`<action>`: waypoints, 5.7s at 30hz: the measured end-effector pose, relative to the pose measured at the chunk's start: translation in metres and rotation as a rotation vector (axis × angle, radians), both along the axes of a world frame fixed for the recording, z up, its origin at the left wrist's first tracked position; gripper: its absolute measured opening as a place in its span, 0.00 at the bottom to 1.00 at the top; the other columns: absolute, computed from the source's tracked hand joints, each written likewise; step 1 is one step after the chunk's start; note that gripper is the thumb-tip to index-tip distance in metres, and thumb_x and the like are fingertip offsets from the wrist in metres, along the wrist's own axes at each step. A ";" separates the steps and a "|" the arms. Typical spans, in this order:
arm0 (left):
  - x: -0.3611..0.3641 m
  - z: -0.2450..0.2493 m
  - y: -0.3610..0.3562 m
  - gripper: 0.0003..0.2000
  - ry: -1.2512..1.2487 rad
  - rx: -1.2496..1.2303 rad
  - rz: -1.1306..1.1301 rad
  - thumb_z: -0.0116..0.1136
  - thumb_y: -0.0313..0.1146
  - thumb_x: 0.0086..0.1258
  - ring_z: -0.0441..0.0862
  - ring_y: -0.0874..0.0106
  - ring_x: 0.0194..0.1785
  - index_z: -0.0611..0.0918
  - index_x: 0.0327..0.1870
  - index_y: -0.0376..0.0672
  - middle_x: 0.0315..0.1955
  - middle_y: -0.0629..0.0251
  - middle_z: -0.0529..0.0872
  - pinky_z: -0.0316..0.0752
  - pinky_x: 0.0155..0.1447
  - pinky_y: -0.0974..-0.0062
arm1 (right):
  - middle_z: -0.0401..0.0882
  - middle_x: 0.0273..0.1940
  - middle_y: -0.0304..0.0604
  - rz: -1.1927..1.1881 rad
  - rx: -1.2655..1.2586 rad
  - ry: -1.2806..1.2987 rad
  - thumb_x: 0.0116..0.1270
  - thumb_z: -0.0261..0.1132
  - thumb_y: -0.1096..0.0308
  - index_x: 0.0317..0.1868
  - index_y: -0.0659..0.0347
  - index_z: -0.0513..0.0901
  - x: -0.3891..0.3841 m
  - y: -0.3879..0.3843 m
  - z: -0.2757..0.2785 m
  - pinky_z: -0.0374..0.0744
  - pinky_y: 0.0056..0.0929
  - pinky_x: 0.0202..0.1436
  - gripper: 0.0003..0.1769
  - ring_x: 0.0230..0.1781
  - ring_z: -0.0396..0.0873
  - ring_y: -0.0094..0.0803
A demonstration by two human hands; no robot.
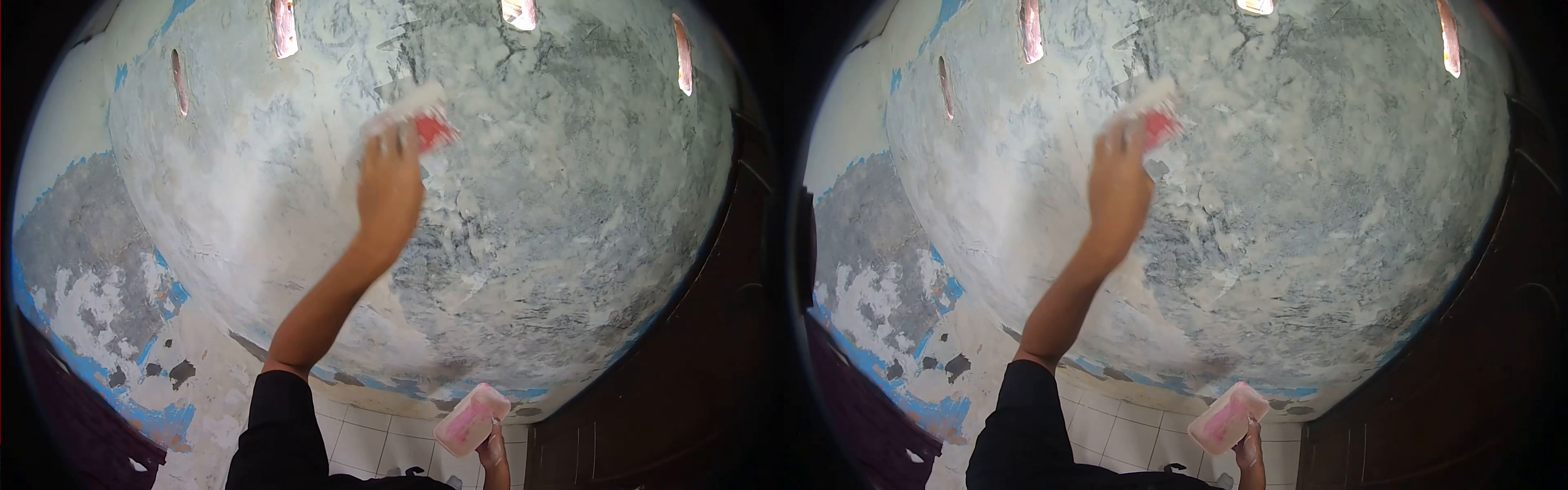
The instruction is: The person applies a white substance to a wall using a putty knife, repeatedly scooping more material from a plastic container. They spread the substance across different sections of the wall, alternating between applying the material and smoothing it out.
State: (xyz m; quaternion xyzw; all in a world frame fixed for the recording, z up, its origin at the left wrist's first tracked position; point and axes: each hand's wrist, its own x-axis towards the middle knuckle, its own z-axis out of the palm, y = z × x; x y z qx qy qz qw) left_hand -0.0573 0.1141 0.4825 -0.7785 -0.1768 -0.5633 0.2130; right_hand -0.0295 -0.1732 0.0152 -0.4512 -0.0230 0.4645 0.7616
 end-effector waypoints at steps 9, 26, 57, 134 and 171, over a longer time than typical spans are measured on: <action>-0.017 -0.054 -0.025 0.30 0.164 0.037 -0.204 0.54 0.17 0.61 0.74 0.49 0.67 0.72 0.70 0.32 0.63 0.46 0.76 0.71 0.70 0.57 | 0.73 0.66 0.40 0.037 0.127 -0.039 0.73 0.54 0.32 0.75 0.52 0.62 0.007 -0.017 -0.001 0.83 0.45 0.60 0.42 0.63 0.78 0.39; -0.039 -0.036 -0.015 0.28 -0.073 -0.161 -0.195 0.51 0.13 0.64 0.88 0.58 0.53 0.78 0.66 0.47 0.59 0.53 0.85 0.84 0.51 0.67 | 0.80 0.56 0.44 0.040 0.038 0.067 0.73 0.54 0.42 0.68 0.49 0.69 -0.007 -0.005 -0.015 0.86 0.44 0.44 0.31 0.49 0.84 0.38; -0.002 -0.049 -0.041 0.29 -0.334 -0.051 -0.258 0.50 0.12 0.61 0.87 0.56 0.53 0.81 0.64 0.48 0.57 0.50 0.85 0.83 0.53 0.68 | 0.82 0.44 0.37 0.113 0.078 -0.022 0.74 0.56 0.43 0.62 0.53 0.74 0.052 -0.051 0.011 0.85 0.33 0.37 0.27 0.40 0.85 0.31; 0.091 -0.041 -0.044 0.35 -0.246 -0.003 -0.087 0.52 0.12 0.54 0.78 0.50 0.66 0.77 0.68 0.45 0.64 0.48 0.79 0.77 0.65 0.63 | 0.73 0.66 0.42 0.220 0.338 -0.051 0.76 0.51 0.34 0.76 0.55 0.61 0.044 -0.073 0.006 0.77 0.45 0.67 0.40 0.65 0.76 0.39; 0.070 -0.093 -0.073 0.35 0.200 -0.144 -0.313 0.56 0.14 0.56 0.73 0.51 0.70 0.73 0.71 0.41 0.69 0.48 0.74 0.72 0.71 0.60 | 0.72 0.68 0.41 0.186 0.403 -0.117 0.76 0.52 0.35 0.77 0.54 0.60 0.021 -0.081 -0.010 0.76 0.43 0.69 0.41 0.66 0.75 0.39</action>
